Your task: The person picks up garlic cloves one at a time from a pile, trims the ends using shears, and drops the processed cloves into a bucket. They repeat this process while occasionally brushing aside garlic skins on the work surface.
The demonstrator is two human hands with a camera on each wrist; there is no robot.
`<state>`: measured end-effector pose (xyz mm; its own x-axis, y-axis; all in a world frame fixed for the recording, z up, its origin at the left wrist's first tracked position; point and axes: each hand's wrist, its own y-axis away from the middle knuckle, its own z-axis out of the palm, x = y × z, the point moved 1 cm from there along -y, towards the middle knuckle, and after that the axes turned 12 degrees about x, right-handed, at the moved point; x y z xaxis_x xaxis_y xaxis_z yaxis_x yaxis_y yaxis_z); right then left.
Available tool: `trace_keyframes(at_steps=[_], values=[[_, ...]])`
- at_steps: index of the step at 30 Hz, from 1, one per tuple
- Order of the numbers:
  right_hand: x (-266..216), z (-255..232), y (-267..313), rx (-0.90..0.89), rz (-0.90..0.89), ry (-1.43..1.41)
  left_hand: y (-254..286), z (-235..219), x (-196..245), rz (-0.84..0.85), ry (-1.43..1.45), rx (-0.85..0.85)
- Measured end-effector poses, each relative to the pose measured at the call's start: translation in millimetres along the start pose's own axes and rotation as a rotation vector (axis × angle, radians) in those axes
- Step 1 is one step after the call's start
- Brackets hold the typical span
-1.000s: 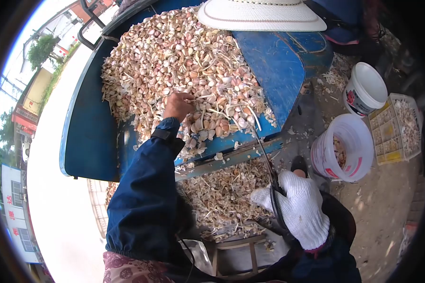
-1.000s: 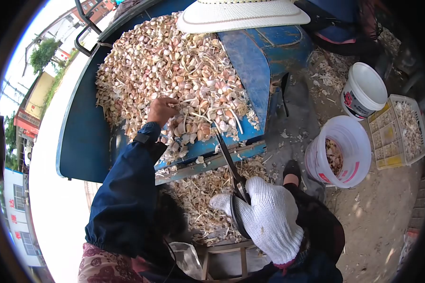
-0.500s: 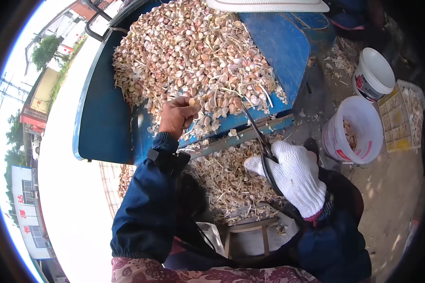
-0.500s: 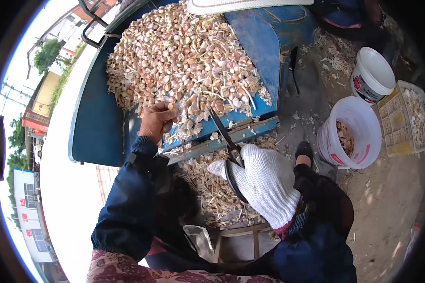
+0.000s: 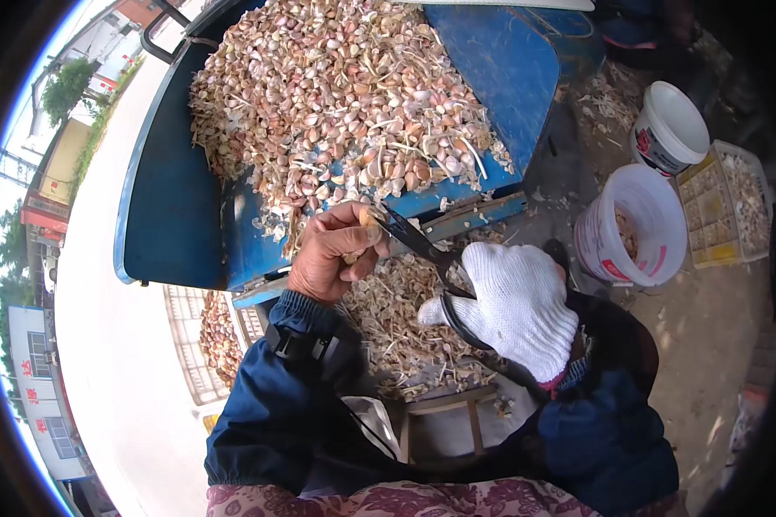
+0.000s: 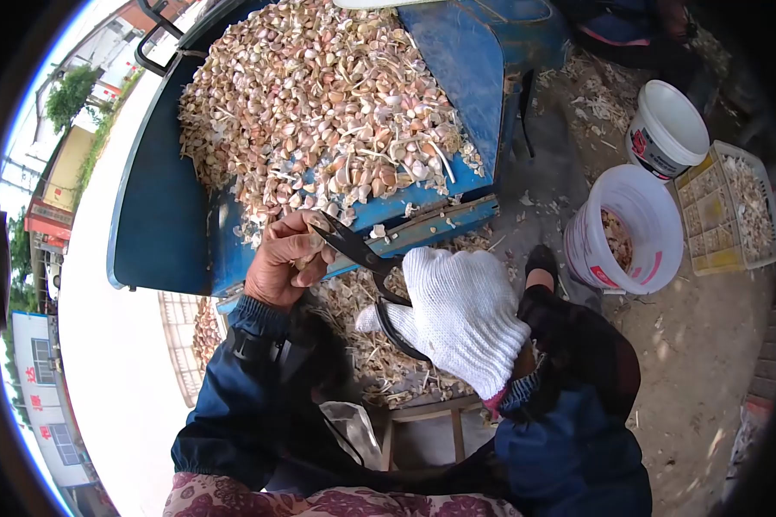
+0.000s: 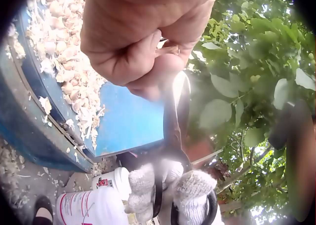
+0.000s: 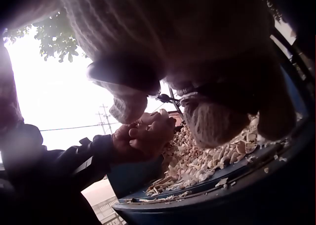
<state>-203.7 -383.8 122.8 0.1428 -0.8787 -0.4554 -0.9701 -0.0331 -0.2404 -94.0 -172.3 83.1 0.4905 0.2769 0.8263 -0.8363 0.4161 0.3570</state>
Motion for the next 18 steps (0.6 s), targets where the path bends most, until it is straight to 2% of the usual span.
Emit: trace_keyframes(at_steps=[1, 3, 5, 7, 9, 11, 13, 15, 18], values=[[-0.3, -0.6, -0.3, -0.023, -0.048, 0.048, 1.8, 1.1, -0.1, -0.006, -0.010, 0.011], [-1.6, 0.2, -0.8, -0.026, -0.013, 0.031, 5.8, 7.1, 1.4, -0.005, -0.030, 0.035], [-4.2, 1.2, -1.3, -0.030, 0.022, 0.010, 7.9, 9.5, 0.5, 0.009, -0.223, 0.087], [-4.0, 0.5, -1.1, -0.012, 0.186, -0.264, 8.1, 10.2, -3.8, 0.007, -0.217, 0.100], [-0.6, 5.3, -2.5, 0.009, 0.239, -0.328, 9.9, 11.6, -7.5, 0.018, -0.263, 0.099], [-0.2, 13.4, -4.6, 0.147, 0.312, -0.483, 13.6, 14.6, -11.8, 0.005, -0.227, 0.054], [1.3, 24.1, -6.8, 0.142, 0.305, -0.519, 20.5, 25.1, -16.6, -0.105, -0.330, 0.020], [3.2, 35.6, -7.7, 0.129, 0.193, -0.604, 26.5, 33.1, -22.5, -0.104, -0.427, -0.074], [7.3, 48.3, -7.3, 0.038, 0.258, -0.603, 33.7, 35.4, -25.1, -0.066, -0.466, 0.003]])
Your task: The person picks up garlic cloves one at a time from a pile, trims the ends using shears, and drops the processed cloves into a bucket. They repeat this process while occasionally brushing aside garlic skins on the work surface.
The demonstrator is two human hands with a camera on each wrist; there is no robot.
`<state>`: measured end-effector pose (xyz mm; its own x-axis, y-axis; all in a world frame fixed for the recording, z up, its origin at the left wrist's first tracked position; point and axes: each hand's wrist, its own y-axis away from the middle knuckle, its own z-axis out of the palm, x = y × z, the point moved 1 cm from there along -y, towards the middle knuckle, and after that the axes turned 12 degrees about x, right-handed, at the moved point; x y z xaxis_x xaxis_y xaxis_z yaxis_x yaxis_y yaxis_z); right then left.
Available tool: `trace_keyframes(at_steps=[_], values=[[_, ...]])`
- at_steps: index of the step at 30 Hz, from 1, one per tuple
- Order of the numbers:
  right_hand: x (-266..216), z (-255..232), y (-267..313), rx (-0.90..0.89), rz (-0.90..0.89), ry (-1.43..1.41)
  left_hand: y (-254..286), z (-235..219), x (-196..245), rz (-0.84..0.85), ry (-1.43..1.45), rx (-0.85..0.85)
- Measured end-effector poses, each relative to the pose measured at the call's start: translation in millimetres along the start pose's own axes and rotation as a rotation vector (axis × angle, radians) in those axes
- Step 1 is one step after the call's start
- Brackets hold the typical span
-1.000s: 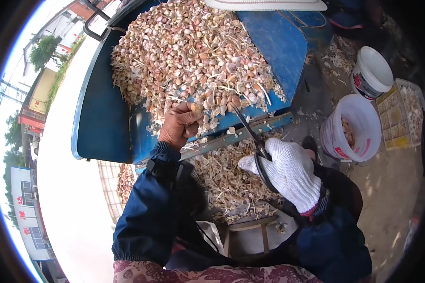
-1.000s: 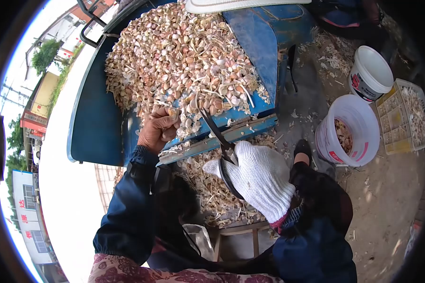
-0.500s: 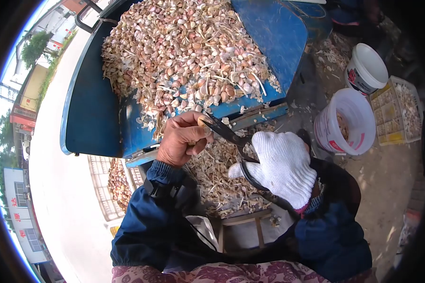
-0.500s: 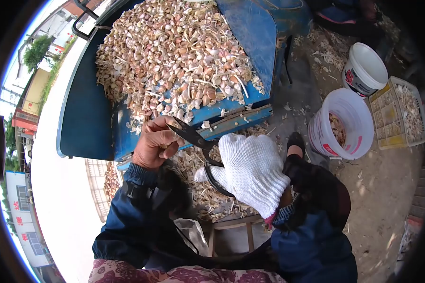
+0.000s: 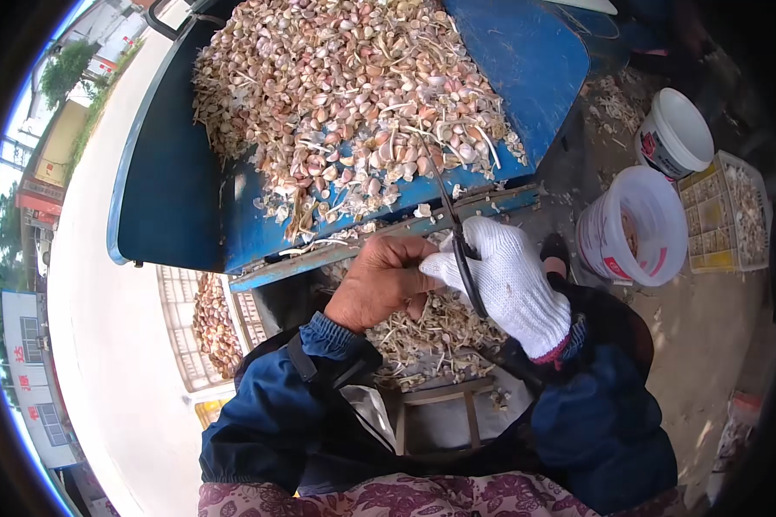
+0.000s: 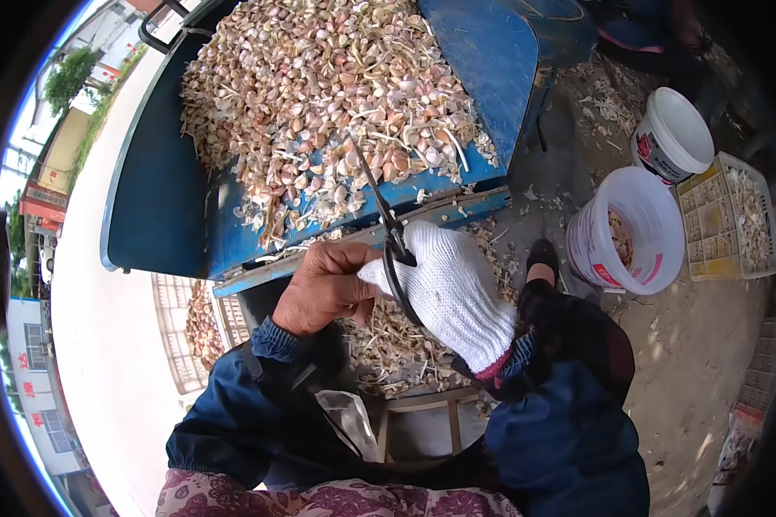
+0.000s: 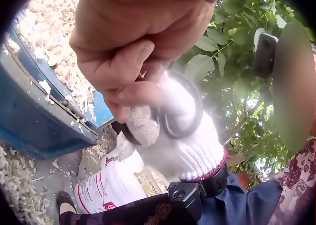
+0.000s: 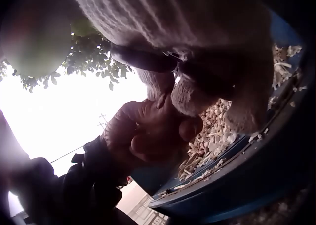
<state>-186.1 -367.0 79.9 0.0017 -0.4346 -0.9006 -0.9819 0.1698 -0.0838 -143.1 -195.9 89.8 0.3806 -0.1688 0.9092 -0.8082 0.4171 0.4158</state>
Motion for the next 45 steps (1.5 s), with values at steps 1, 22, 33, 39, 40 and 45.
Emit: trace_keyframes(at_steps=[1, 22, 33, 39, 40, 45], values=[[-1.7, 3.3, -1.3, -0.008, 0.059, -0.021, 0.8, -1.7, -1.6, 0.001, 0.008, 0.006], [-16.5, 20.6, 0.1, -0.056, 0.251, -0.441, -1.2, -19.3, -20.4, -0.070, 0.335, 0.087], [-18.0, 28.8, -9.8, -0.036, 0.067, -0.225, 11.8, -30.4, -12.8, 0.014, 0.132, 0.087], [-20.7, 55.0, -18.2, -0.094, 0.486, -1.039, 19.0, -66.6, -33.1, 0.016, 0.654, -0.089], [-25.7, 58.9, -16.9, -0.101, 0.516, -1.024, 22.3, -70.0, -36.0, -0.010, 0.743, -0.110], [-52.6, 86.5, -11.4, -0.015, 0.511, -0.950, 46.2, -97.3, -49.1, -0.023, 0.876, -0.141]])
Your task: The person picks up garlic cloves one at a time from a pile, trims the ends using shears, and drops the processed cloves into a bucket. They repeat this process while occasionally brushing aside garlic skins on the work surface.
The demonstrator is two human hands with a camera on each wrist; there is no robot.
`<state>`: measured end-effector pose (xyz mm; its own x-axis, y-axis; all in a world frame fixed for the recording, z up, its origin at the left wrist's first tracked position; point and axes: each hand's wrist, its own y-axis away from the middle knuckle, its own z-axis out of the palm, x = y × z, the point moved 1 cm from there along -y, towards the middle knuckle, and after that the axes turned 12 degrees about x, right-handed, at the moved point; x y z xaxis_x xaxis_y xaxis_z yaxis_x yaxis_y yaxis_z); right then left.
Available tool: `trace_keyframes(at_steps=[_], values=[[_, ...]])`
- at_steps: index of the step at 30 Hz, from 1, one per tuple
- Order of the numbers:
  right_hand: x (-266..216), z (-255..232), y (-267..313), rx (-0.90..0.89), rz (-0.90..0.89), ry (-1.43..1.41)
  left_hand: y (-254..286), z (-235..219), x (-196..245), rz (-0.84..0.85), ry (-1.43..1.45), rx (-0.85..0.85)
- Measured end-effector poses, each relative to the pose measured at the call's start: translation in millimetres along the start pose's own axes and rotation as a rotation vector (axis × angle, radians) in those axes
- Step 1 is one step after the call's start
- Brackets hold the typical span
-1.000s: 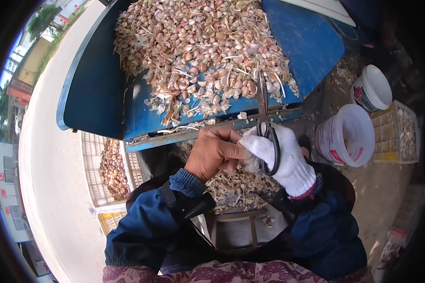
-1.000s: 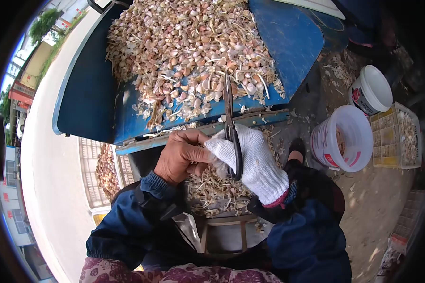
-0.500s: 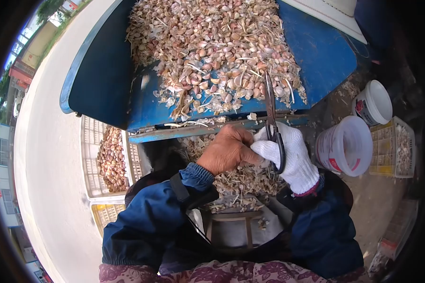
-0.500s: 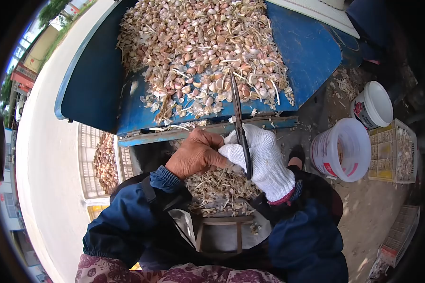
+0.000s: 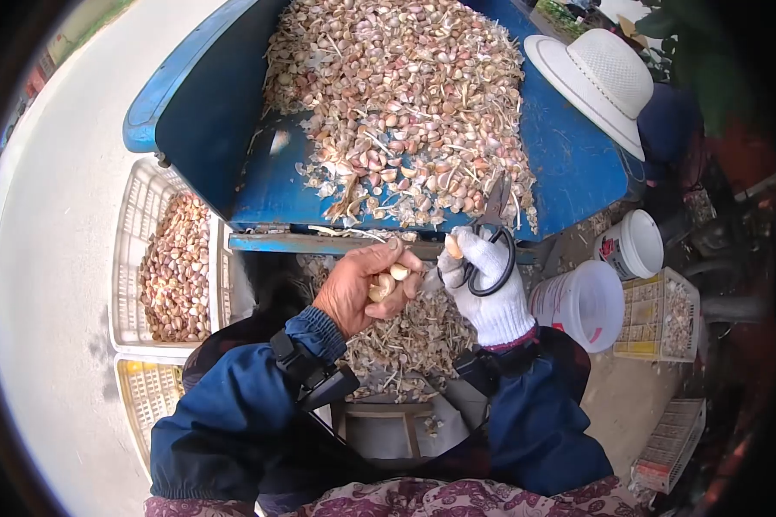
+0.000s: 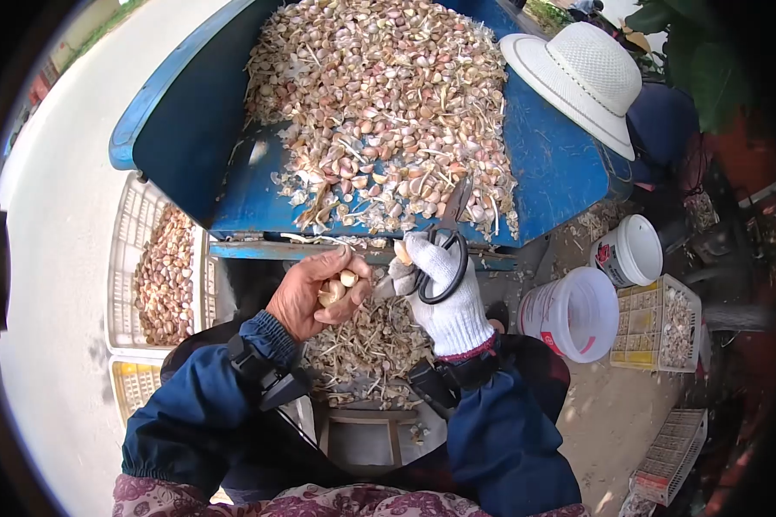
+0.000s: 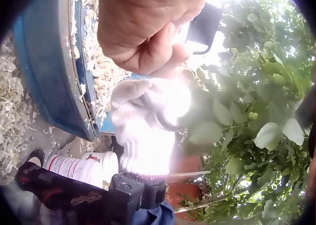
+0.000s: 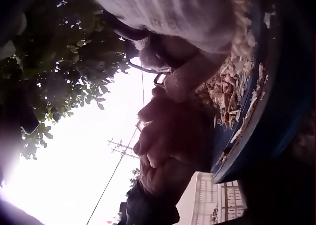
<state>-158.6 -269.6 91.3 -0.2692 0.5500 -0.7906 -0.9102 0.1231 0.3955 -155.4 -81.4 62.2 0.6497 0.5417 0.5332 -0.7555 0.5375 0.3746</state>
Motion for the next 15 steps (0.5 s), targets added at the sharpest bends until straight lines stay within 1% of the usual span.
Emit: trace_keyframes(at_steps=[2, 4, 5, 6, 7, 8, 10, 11, 12, 14, 15], values=[[-0.3, 18.3, -0.2, -0.089, -0.185, 0.065, 12.5, -12.3, 6.0, 0.033, 0.128, 0.037], [-8.3, 53.2, 9.3, -0.114, -0.345, 0.085, 23.8, -24.1, 12.6, 0.055, 0.145, 0.050], [-11.2, 73.9, 18.1, 0.013, -0.428, 0.083, 28.8, -26.9, 15.9, 0.058, 0.173, 0.079], [-14.5, 96.1, 24.8, 0.062, -0.521, 0.132, 33.2, -29.5, 19.1, 0.064, 0.202, 0.109], [-17.9, 119.9, 30.1, 0.049, -0.625, 0.201, 35.0, -32.8, 20.9, 0.066, 0.227, 0.142], [-20.5, 145.8, 35.4, 0.031, -0.727, 0.264, 35.7, -31.9, 22.0, 0.096, 0.205, 0.228], [-15.6, 205.9, 52.1, -0.063, -0.714, 0.282, 36.9, -35.9, 26.5, 0.184, 0.184, 0.253], [-4.2, 236.1, 58.9, -0.089, -0.765, 0.317, 18.9, -48.2, 15.5, 0.717, -0.071, 0.233], [9.5, 258.5, 61.9, -0.177, -0.823, 0.420, 4.3, -59.5, 3.4, 1.230, -0.354, 0.203], [44.9, 289.8, 37.9, -0.415, -1.166, 0.768, 13.1, -61.5, 11.0, 1.152, -0.183, 0.284], [52.0, 300.2, 47.5, -0.413, -1.189, 0.895, 2.0, -69.0, 11.1, 1.161, -0.181, 0.307]])
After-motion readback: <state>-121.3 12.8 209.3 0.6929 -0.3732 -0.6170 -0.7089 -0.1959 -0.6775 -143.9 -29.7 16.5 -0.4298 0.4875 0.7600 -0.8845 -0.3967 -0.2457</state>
